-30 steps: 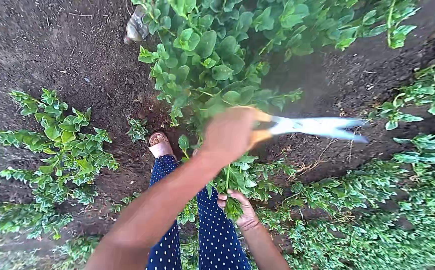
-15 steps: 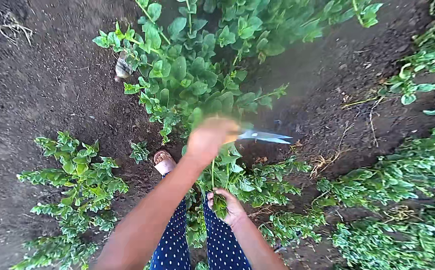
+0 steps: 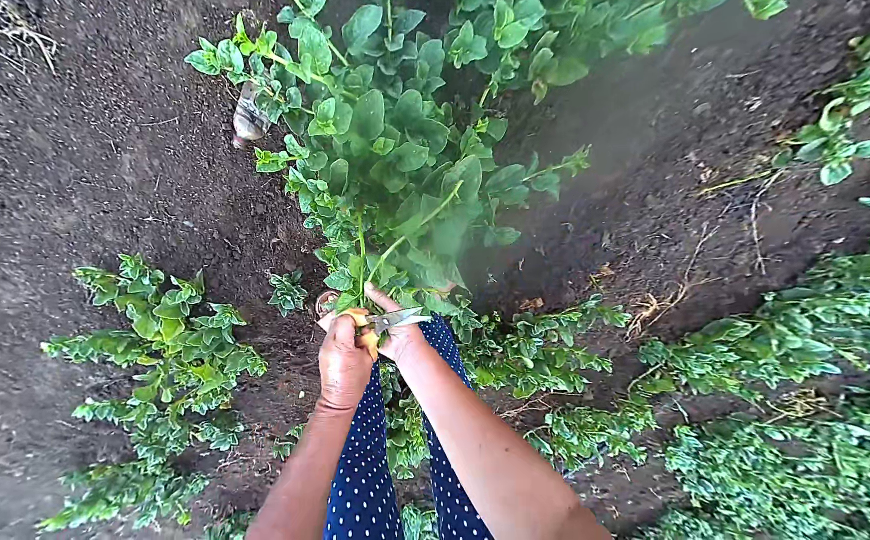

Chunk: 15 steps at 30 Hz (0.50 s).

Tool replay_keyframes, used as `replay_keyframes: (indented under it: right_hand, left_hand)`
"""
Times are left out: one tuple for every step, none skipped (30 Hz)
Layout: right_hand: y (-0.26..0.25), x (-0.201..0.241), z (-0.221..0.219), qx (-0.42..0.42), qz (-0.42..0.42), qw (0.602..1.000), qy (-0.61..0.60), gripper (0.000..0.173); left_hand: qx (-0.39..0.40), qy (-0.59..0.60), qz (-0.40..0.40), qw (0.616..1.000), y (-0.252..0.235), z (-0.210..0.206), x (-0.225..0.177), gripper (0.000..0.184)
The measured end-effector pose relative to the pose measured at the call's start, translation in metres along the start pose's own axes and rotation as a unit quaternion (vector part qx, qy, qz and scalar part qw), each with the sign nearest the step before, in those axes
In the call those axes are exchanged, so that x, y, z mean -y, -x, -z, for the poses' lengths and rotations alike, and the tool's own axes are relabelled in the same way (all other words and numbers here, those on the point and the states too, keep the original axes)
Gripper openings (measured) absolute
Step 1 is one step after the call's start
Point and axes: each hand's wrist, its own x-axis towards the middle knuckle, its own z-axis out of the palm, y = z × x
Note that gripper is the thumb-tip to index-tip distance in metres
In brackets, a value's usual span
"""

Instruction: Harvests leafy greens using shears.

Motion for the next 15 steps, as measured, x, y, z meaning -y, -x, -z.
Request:
replay_keyframes:
  right_hand:
    - [-0.003, -0.001, 0.003, 0.007, -0.006, 1.000, -0.002, 0.016]
    - [-0.007, -0.002, 0.007, 0.016, -0.008, 1.000, -0.004, 0.011]
    - [-0.009, -0.004, 0.009, 0.021, -0.005, 1.000, -0.006, 0.007]
    - [-0.011, -0.005, 0.011, 0.018, 0.004, 1.000, -0.006, 0.007]
    - [-0.013, -0.007, 0.013, 0.007, 0.014, 1.000, -0.001, 0.006]
    - [-0.014, -0.008, 0.014, -0.013, 0.023, 1.000, 0.003, 0.004]
    - [-0.014, -0.009, 0.015, -0.038, 0.031, 0.999, 0.012, 0.003]
    - [-0.014, -0.008, 0.017, -0.052, 0.033, 0.998, 0.018, 0.005]
    - [-0.014, -0.008, 0.020, -0.065, 0.036, 0.997, 0.027, 0.010]
    - [-0.014, -0.007, 0.021, -0.079, 0.040, 0.995, 0.037, 0.014]
    - [-0.015, -0.008, 0.022, -0.090, 0.044, 0.994, 0.044, 0.016]
    - [-0.016, -0.009, 0.023, -0.096, 0.048, 0.993, 0.047, 0.017]
    - [-0.018, -0.009, 0.023, -0.098, 0.049, 0.993, 0.047, 0.018]
    - [-0.018, -0.008, 0.024, -0.097, 0.050, 0.993, 0.048, 0.019]
    - [-0.017, -0.007, 0.024, -0.098, 0.049, 0.993, 0.052, 0.019]
  left_hand:
    - [0.001, -0.006, -0.002, 1.000, 0.002, -0.002, 0.000, 0.021]
    - [0.006, -0.015, -0.005, 1.000, 0.004, -0.004, 0.001, 0.021]
    - [0.021, -0.026, -0.006, 0.999, 0.004, -0.002, 0.001, 0.022]
    - [0.056, -0.035, 0.007, 0.998, 0.002, 0.004, -0.003, 0.023]
    - [0.121, -0.038, 0.045, 0.991, -0.005, 0.015, -0.009, 0.028]
    - [0.205, -0.041, 0.097, 0.973, -0.017, 0.029, -0.015, 0.036]
    - [0.291, -0.051, 0.150, 0.943, -0.035, 0.043, -0.021, 0.044]
    - [0.361, -0.062, 0.193, 0.910, -0.057, 0.053, -0.024, 0.048]
    - [0.416, -0.074, 0.223, 0.879, -0.082, 0.060, -0.028, 0.046]
    - [0.464, -0.091, 0.248, 0.845, -0.106, 0.061, -0.029, 0.043]
    - [0.499, -0.108, 0.271, 0.816, -0.129, 0.056, -0.027, 0.042]
    - [0.520, -0.126, 0.294, 0.792, -0.149, 0.047, -0.024, 0.043]
    - [0.528, -0.143, 0.316, 0.775, -0.167, 0.035, -0.020, 0.045]
    - [0.532, -0.161, 0.337, 0.760, -0.183, 0.026, -0.018, 0.047]
    - [0.531, -0.174, 0.355, 0.749, -0.195, 0.019, -0.019, 0.047]
